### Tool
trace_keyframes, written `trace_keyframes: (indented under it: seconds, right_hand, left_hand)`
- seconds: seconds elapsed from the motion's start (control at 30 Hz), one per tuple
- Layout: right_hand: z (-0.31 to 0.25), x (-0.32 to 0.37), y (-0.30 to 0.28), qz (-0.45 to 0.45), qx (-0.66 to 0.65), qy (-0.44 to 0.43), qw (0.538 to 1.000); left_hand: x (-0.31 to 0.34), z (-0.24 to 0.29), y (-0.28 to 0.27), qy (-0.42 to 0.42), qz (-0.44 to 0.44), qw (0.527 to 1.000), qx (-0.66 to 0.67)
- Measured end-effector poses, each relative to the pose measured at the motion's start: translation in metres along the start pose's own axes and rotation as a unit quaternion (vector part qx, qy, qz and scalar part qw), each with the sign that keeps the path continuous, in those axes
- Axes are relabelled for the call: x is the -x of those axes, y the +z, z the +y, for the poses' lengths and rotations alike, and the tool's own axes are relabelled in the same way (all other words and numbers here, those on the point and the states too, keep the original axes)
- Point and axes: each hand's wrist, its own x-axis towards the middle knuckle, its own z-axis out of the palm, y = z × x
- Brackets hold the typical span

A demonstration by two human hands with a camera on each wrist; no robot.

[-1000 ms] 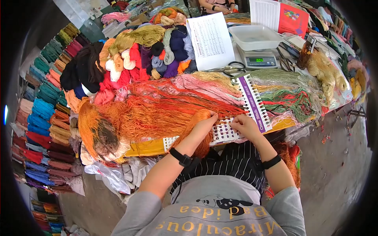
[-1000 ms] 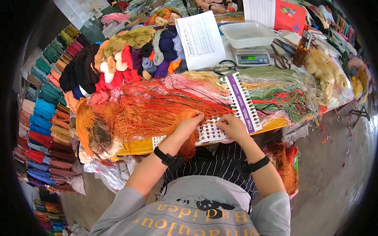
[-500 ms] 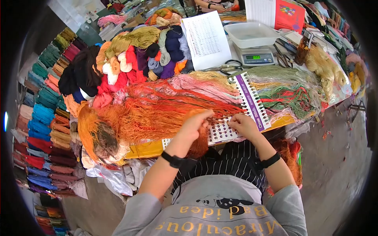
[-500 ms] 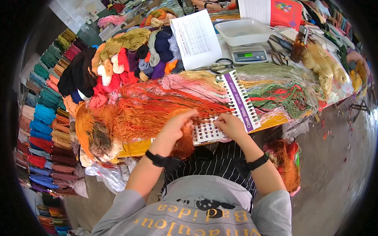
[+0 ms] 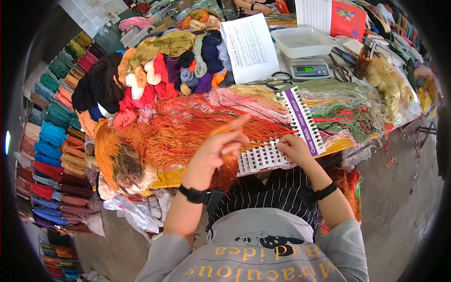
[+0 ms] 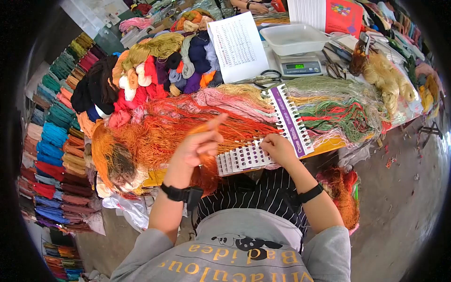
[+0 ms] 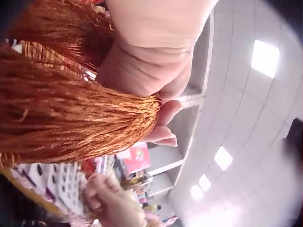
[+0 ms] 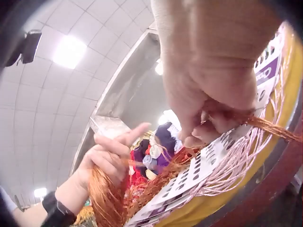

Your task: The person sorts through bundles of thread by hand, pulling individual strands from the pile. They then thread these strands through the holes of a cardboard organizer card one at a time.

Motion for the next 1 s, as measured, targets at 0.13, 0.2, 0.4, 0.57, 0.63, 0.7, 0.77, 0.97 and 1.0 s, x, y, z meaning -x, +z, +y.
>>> trace_keyframes:
  seconds: [0.13, 0.2, 0.4, 0.57, 0.63, 0.7, 0.77, 0.97, 1.0]
  right_hand:
    - [-0.006, 0.002, -0.007, -0.040, -0.220, 0.043, 0.974]
    - [-0.014, 0.007, -0.012, -0.060, -0.244, 0.018, 0.968]
    - [-0.001, -0.001, -0.004, -0.047, -0.060, -0.008, 0.997]
    - [-0.010, -0.001, -0.002, -0.036, 0.003, 0.066, 0.997]
    - [-0.004, -0.001, 0.000, -0.030, 0.005, 0.041, 0.999]
    - [-0.009, 0.002, -0.001, -0.027, -0.003, 0.038, 0.999]
    - [-0.012, 0.003, -0.002, -0.021, -0.021, 0.040, 0.999]
    - [-0.041, 0.041, 0.035, 0.067, -0.077, -0.137, 0.985]
    - [-0.054, 0.048, 0.046, 0.002, -0.127, -0.111, 0.986]
  left_hand:
    - [-0.045, -0.059, 0.006, -0.091, -0.031, 0.977, -0.190]
    - [-0.052, -0.084, 0.014, -0.145, -0.013, 0.956, -0.257]
    - [-0.013, -0.044, -0.010, -0.001, 0.246, 0.958, -0.144]
    - [0.049, 0.041, -0.092, 0.127, 0.216, 0.950, 0.185]
    - [0.063, 0.061, -0.121, 0.198, 0.241, 0.936, 0.163]
    - [0.060, 0.063, -0.144, 0.295, 0.403, 0.866, 0.022]
    - [0.065, 0.052, -0.154, 0.265, 0.413, 0.871, 0.005]
    - [0.078, -0.024, -0.029, 0.084, 0.167, 0.982, -0.013]
    - [0.073, -0.039, -0.016, 0.066, 0.131, 0.989, -0.031]
